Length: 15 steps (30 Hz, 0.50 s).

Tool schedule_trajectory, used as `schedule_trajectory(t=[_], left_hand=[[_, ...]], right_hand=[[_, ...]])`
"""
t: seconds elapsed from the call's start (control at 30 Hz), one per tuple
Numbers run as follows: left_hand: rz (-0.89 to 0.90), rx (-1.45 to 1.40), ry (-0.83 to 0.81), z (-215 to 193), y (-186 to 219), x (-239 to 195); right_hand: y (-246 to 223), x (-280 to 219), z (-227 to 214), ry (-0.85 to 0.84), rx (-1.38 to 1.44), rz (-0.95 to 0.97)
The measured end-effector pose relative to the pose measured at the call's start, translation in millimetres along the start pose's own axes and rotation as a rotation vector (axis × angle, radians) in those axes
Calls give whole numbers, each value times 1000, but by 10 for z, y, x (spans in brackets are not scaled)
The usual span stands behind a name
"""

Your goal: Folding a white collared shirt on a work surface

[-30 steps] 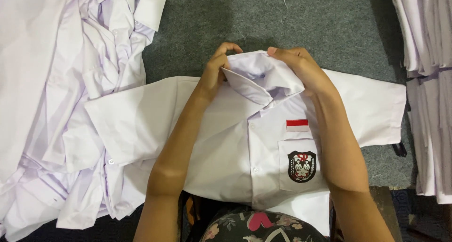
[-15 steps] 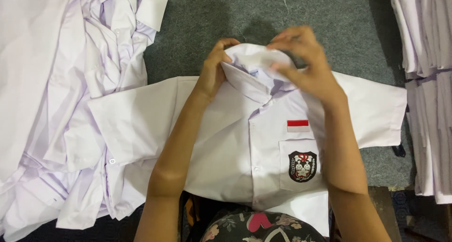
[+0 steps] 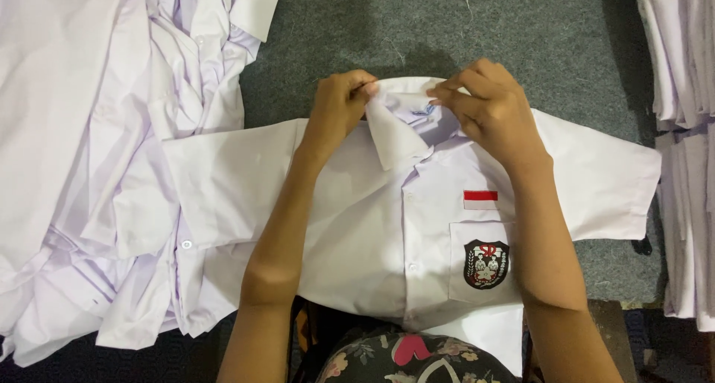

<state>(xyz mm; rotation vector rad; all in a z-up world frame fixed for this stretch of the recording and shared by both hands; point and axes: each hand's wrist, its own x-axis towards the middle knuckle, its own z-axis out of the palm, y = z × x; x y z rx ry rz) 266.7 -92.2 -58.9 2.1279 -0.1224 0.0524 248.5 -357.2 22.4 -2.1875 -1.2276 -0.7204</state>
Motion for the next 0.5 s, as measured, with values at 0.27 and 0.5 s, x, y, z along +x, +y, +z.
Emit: schedule_trajectory(t=[0.27,0.5], left_hand=[[-459,-1011,-307,126,129,9],[-521,-922,-450,-193,898,-224]], right_hand=[[86,-62,-97,28,1,14],[36,-68,29,183,-6,197]])
